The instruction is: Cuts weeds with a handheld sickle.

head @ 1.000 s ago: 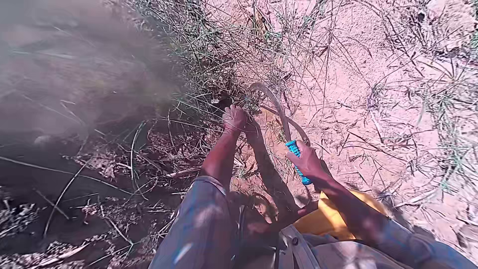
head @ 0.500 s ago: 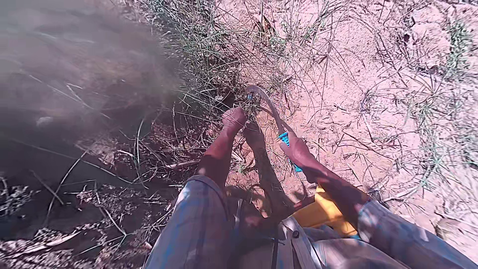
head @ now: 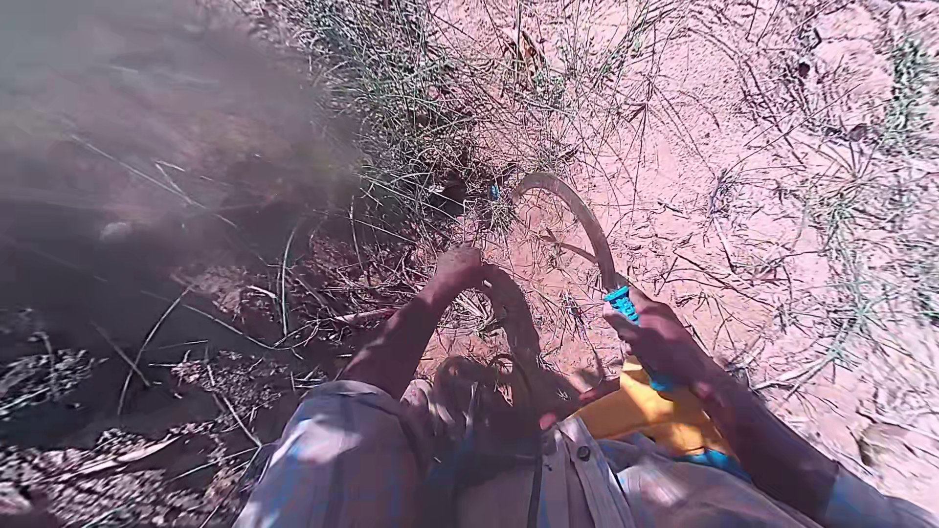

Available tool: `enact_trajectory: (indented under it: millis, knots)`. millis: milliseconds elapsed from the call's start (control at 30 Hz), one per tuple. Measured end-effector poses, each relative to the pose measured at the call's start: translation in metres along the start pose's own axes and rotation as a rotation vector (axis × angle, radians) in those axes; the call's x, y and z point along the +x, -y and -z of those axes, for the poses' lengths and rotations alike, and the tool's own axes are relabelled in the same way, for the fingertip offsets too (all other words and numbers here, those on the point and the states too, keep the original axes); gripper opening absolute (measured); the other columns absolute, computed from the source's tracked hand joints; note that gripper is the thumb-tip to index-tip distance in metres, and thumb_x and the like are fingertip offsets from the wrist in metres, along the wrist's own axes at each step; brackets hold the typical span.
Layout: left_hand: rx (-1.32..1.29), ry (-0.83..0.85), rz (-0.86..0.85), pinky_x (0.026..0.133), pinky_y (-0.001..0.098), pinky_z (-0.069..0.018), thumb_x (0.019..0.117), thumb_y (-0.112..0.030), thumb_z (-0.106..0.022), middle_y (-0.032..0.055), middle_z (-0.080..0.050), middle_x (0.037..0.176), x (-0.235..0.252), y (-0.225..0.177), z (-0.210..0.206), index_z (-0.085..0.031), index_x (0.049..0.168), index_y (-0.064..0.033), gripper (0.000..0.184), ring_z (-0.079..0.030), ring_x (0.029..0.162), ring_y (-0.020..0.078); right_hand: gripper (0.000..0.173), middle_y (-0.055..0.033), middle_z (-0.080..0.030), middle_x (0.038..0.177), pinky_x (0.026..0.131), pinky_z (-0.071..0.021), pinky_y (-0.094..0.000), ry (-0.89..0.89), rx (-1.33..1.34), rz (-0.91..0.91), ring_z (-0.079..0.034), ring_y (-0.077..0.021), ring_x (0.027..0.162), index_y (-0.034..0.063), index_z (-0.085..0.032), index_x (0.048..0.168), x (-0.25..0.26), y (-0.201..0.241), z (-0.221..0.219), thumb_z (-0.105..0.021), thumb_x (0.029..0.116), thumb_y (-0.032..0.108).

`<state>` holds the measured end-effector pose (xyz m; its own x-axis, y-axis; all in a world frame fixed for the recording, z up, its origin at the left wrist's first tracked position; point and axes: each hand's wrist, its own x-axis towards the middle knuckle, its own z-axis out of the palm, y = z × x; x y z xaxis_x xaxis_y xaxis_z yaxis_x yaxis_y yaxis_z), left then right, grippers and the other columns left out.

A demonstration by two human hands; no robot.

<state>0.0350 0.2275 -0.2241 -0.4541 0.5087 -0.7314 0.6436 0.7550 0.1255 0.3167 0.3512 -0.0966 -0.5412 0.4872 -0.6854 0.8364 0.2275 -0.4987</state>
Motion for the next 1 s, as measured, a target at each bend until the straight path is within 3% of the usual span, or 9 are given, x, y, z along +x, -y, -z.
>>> enact_trajectory:
  millis: [67,167,200,367,467,533,767,900,1000]
  knots:
    - [-0.218,-0.240,0.072,0.101,0.0694,-0.0449,0.1063,-0.050,-0.051,0.0334,-0.054,0.140,0.007,-0.011,0.014,-0.059,0.131,0.0081,0.063,-0.055,0.130,0.0516,0.045,-0.0169,-0.065,0.100,0.077,-0.0552,-0.0428,-0.040,0.063,0.073,-0.066,-0.0236,0.080,-0.0012,-0.050,0.139,0.025,0.015,-0.011,-0.054,0.1065,0.029]
    - [-0.476,-0.540,0.209,0.112,0.0713,-0.0306,0.1015,-0.051,-0.058,0.0328,-0.035,0.158,0.027,-0.031,0.023,-0.041,0.152,0.0051,0.077,-0.033,0.147,0.0523,0.041,-0.0221,-0.066,0.101,0.085,-0.0524,-0.0486,-0.095,0.096,0.122,-0.066,-0.0309,0.088,-0.0046,-0.056,0.132,0.054,0.024,-0.035,-0.058,0.1048,0.026]
    - [-0.571,-0.573,0.238,0.118,0.0700,-0.0232,0.1008,-0.054,-0.057,0.0331,-0.025,0.163,0.038,-0.035,0.023,-0.031,0.157,0.0051,0.086,-0.024,0.152,0.0501,0.041,-0.0225,-0.067,0.101,0.086,-0.0517,-0.0495,-0.107,0.074,0.154,-0.066,-0.0319,0.090,-0.0054,-0.057,0.130,0.060,0.018,-0.040,-0.058,0.1044,0.026]
    - [-1.020,-0.415,0.429,0.125,0.0568,-0.0205,0.0977,-0.066,-0.055,0.0359,-0.001,0.167,0.076,-0.059,0.000,0.003,0.161,0.0089,0.114,-0.012,0.156,0.0484,0.037,-0.0227,-0.066,0.091,0.081,-0.0498,-0.0527,-0.180,-0.019,0.209,-0.065,-0.0357,0.086,-0.0073,-0.060,0.122,0.071,-0.002,-0.034,-0.062,0.1018,0.024]
    - [-1.015,-0.342,0.395,0.125,0.0578,-0.0183,0.1038,-0.061,-0.047,0.0377,-0.012,0.165,0.073,-0.077,0.002,-0.010,0.159,0.0132,0.099,-0.014,0.155,0.0482,0.034,-0.0214,-0.064,0.086,0.076,-0.0501,-0.0536,-0.242,0.030,0.226,-0.065,-0.0350,0.080,-0.0069,-0.060,0.119,0.077,0.006,-0.032,-0.063,0.1015,0.022]
    - [-0.889,-0.266,0.350,0.120,0.0575,-0.0296,0.1098,-0.049,-0.041,0.0377,-0.036,0.156,0.062,-0.083,0.011,-0.032,0.150,0.0177,0.078,-0.034,0.149,0.0467,0.032,-0.0190,-0.063,0.081,0.071,-0.0504,-0.0524,-0.276,0.059,0.260,-0.064,-0.0327,0.075,-0.0059,-0.060,0.116,0.078,0.009,-0.034,-0.063,0.1014,0.023]
    - [-0.601,-0.204,0.405,0.124,0.0526,-0.0239,0.1071,-0.015,-0.050,0.0359,-0.021,0.164,0.026,-0.100,0.027,-0.016,0.157,0.0146,0.067,-0.024,0.155,0.0432,0.033,-0.0207,-0.065,0.083,0.073,-0.0510,-0.0528,-0.249,0.034,0.268,-0.065,-0.0346,0.078,-0.0071,-0.061,0.117,0.078,0.007,-0.032,-0.064,0.1005,0.021]
    - [-0.543,-0.172,0.148,0.115,0.0527,-0.0370,0.1064,-0.016,-0.056,0.0381,-0.047,0.145,0.033,-0.054,0.009,-0.043,0.142,0.0187,0.051,-0.047,0.139,0.0449,0.036,-0.0199,-0.065,0.087,0.078,-0.0503,-0.0516,-0.112,0.010,0.247,-0.064,-0.0326,0.081,-0.0055,-0.059,0.123,0.082,0.003,-0.028,-0.062,0.1025,0.023]
    - [-0.523,-0.222,0.200,0.109,0.0630,-0.0436,0.1078,-0.020,-0.050,0.0368,-0.057,0.136,0.042,-0.024,0.006,-0.053,0.135,0.0146,0.044,-0.055,0.132,0.0491,0.039,-0.0186,-0.065,0.093,0.081,-0.0512,-0.0485,-0.001,0.027,0.268,-0.064,-0.0292,0.082,-0.0033,-0.058,0.130,0.084,0.003,-0.028,-0.060,0.1038,0.025]
